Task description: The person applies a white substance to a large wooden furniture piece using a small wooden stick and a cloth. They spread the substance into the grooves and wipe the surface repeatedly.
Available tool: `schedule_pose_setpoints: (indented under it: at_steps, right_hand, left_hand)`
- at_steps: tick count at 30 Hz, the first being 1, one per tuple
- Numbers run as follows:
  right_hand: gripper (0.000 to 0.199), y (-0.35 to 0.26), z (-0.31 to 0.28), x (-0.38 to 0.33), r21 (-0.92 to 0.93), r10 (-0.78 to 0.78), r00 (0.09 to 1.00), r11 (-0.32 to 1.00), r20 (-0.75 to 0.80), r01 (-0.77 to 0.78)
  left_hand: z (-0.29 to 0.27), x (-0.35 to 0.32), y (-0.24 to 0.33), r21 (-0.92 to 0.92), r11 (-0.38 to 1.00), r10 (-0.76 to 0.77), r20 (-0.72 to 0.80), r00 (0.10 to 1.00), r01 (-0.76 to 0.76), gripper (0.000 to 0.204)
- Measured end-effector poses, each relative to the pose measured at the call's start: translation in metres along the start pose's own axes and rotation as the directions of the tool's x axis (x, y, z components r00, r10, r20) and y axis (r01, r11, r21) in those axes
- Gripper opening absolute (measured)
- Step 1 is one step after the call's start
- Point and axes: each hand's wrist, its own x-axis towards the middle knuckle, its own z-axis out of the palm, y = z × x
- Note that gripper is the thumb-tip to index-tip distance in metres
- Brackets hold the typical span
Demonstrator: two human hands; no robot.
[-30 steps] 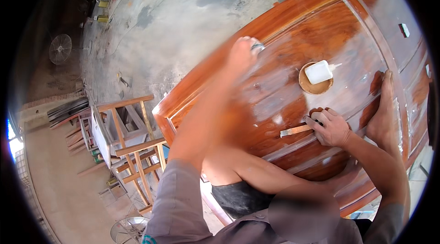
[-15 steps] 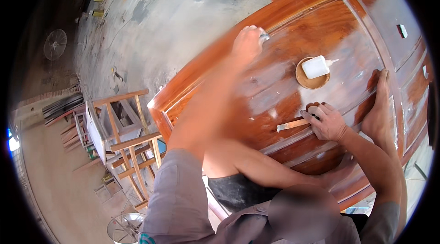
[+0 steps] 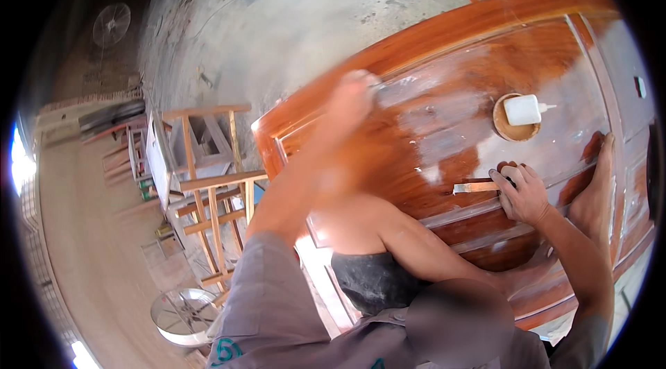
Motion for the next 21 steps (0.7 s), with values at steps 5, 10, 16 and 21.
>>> schedule_pose_setpoints:
  at_steps: [5, 10, 16, 21]
  right_hand:
    - [0.057, -0.017, -0.005, -0.001, -0.009, 0.078, 0.996, 0.997, 0.052, -0.078]
    - [0.058, -0.048, -0.006, 0.021, -0.142, 0.049, 0.997, 0.988, -0.060, -0.057]
    - [0.049, -0.152, 0.005, 0.168, 0.303, 0.098, 0.980, 0.952, -0.172, -0.042]
    - [0.033, -0.158, 0.013, 0.196, 0.306, 0.088, 0.995, 0.949, -0.044, -0.070]
  left_hand:
    - [0.002, -0.007, 0.011, 0.106, 0.994, 0.012, -0.095, 0.995, -0.002, 0.005]
    - [-0.034, -0.113, 0.024, -0.152, 0.818, -0.575, -0.205, 0.792, 0.555, 0.014]
    - [-0.043, -0.119, 0.152, -0.591, 0.510, -0.805, -0.071, 0.589, 0.626, 0.020]
    - [-0.024, -0.146, 0.134, -0.913, 0.245, -0.770, 0.021, 0.637, 0.327, 0.021]
